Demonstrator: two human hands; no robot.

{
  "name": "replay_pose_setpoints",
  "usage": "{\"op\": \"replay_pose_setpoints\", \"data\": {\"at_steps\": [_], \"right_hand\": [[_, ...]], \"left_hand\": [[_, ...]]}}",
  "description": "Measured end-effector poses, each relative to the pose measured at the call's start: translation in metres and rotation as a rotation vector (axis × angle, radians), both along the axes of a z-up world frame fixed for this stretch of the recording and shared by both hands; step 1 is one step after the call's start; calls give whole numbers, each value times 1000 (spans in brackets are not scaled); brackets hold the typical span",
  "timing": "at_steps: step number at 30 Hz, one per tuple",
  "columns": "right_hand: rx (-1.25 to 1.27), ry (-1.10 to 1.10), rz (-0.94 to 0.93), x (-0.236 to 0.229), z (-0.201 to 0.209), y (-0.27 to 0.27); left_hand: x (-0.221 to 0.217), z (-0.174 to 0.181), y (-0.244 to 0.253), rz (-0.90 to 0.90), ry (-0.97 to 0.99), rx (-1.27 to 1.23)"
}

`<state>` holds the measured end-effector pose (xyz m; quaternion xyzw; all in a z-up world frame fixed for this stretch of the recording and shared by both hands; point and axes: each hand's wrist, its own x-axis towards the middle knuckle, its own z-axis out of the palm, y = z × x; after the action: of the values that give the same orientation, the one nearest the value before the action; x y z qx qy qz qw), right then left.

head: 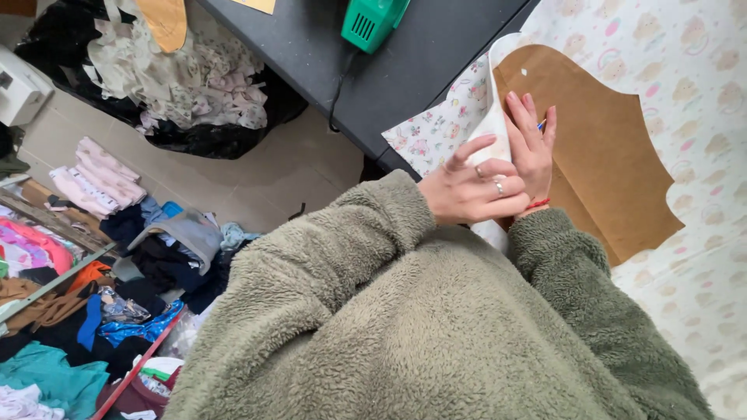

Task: The person traces a paper pattern onto a piece of patterned fabric using a blue pen. They then use a green electric rotary cutter to cut the fabric along the traced lines. The person handles the cut fabric pieces and the pattern throughout the process.

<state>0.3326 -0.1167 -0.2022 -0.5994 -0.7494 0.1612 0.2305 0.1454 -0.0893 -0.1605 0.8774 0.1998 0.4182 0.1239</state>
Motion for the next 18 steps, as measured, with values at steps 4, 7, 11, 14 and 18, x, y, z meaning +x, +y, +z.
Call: {"op": "replay_pose_setpoints", "data": {"at_steps": [4, 7, 11, 14, 18], "right_hand": [[-20, -14, 6, 0, -3, -3], [11, 3, 1, 0, -3, 0], [-5, -8, -36, 1, -6, 1], [-34, 52, -52, 4, -1, 2], [-82, 403, -98, 16, 19, -2]], "left_hand": [[12, 0, 5, -59, 0, 51], [-4, 5, 14, -117, 16, 25], [-48, -1, 30, -113, 165, -81], [-62, -10, 39, -8, 235, -192], [-40, -19, 33, 282, 375, -305]]}}
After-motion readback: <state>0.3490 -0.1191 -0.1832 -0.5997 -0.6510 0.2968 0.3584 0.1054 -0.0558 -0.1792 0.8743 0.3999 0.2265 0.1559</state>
